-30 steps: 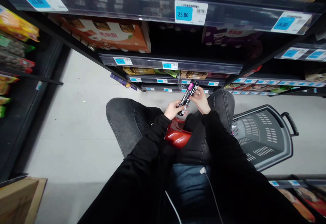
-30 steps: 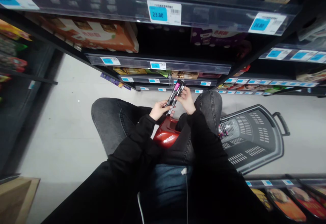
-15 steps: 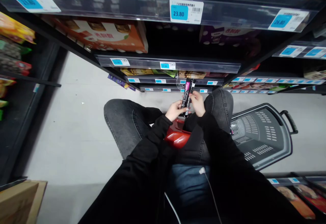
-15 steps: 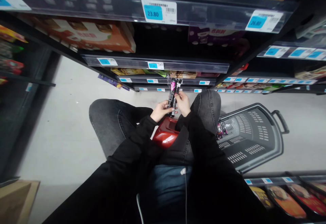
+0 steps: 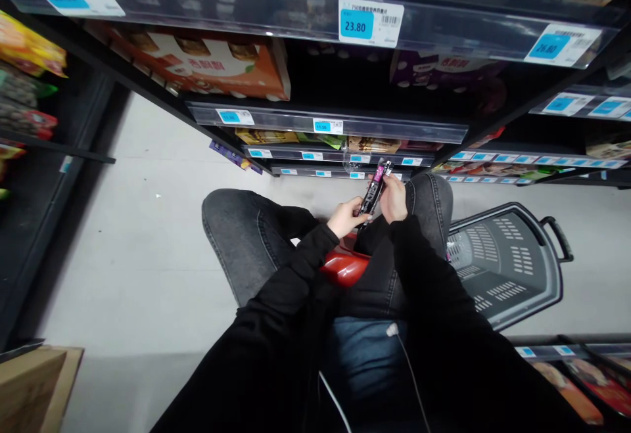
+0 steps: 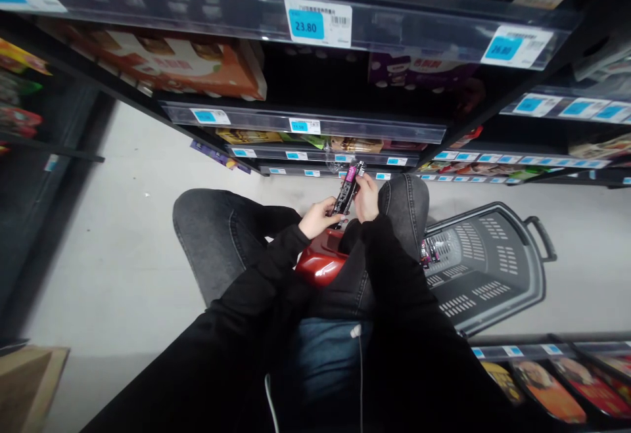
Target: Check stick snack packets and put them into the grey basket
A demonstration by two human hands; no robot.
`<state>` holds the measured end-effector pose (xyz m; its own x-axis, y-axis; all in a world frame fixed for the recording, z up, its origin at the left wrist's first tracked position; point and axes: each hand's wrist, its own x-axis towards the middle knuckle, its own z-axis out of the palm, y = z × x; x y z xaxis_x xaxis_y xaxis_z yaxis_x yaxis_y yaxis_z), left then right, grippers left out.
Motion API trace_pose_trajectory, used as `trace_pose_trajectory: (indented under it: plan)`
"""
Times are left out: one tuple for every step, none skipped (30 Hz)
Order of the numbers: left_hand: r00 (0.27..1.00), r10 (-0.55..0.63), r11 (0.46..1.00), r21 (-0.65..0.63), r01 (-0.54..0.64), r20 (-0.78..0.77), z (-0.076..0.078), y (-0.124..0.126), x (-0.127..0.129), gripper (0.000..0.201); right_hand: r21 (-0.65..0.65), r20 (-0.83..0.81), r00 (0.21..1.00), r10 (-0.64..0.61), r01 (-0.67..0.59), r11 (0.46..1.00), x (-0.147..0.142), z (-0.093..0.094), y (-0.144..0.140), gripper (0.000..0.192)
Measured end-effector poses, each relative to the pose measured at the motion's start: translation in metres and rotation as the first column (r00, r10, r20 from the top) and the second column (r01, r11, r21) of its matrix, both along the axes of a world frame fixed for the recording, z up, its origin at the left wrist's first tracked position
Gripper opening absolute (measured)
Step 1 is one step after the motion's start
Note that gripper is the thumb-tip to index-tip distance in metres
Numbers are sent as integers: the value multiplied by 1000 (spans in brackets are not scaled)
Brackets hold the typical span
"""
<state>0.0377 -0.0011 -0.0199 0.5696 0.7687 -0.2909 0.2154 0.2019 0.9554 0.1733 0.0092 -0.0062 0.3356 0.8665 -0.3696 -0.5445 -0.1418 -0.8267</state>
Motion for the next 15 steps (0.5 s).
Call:
trace_pose_trajectory:
  plan:
    - [999, -13, 999, 39, 14, -42, 1, 0, 0, 24, -13, -13, 1000, -17, 16, 1000, 1, 0, 0, 12]
    - [996, -26, 997, 76, 32, -80, 2, 0, 0, 23, -30, -28, 999, -32, 31, 999, 2, 1, 0, 13]
    - [993, -39, 992, 111, 52, -116, 3, 0, 0, 22, -51, -45, 998, -44, 42, 998, 3, 2, 1, 14]
    - [988, -52, 987, 142, 73, -148, 4, 0, 0, 21, -74, -65, 996, -56, 51, 996, 3, 3, 1, 15]
    - [982, -64, 981, 169, 94, -176, 5, -1, 0, 20, -101, -85, 994, -68, 59, 993, 4, 4, 1, 17]
    - [977, -74, 975, 192, 113, -198, 6, -1, 1, 19, -127, -104, 991, -82, 68, 990, 5, 6, 1, 19]
    - [973, -82, 969, 210, 128, -214, 7, -2, 1, 19, -150, -118, 988, -97, 78, 986, 5, 7, 1, 21]
    - [971, -89, 965, 224, 140, -224, 7, -2, 1, 19, -168, -128, 986, -111, 89, 982, 6, 8, 2, 22]
    - [969, -93, 961, 233, 147, -228, 7, -2, 2, 19, -182, -133, 983, -124, 99, 978, 6, 9, 2, 23]
    - [969, -96, 960, 237, 151, -228, 7, -2, 2, 19, -192, -134, 982, -133, 106, 976, 6, 10, 2, 24]
    - [969, -95, 960, 236, 149, -226, 7, -3, 2, 19, -198, -133, 981, -138, 110, 974, 7, 11, 2, 24]
    - [971, -93, 963, 227, 144, -219, 6, -3, 2, 19, -200, -131, 982, -139, 111, 974, 7, 11, 2, 25]
    - [975, -89, 969, 208, 132, -203, 5, -3, 2, 19, -196, -128, 982, -139, 113, 974, 7, 11, 3, 25]
    - [981, -85, 978, 173, 115, -173, 4, -2, 2, 20, -183, -122, 982, -142, 118, 976, 8, 12, 3, 24]
    - [988, -82, 988, 122, 99, -132, 3, -2, 2, 21, -158, -113, 982, -148, 129, 979, 9, 12, 3, 23]
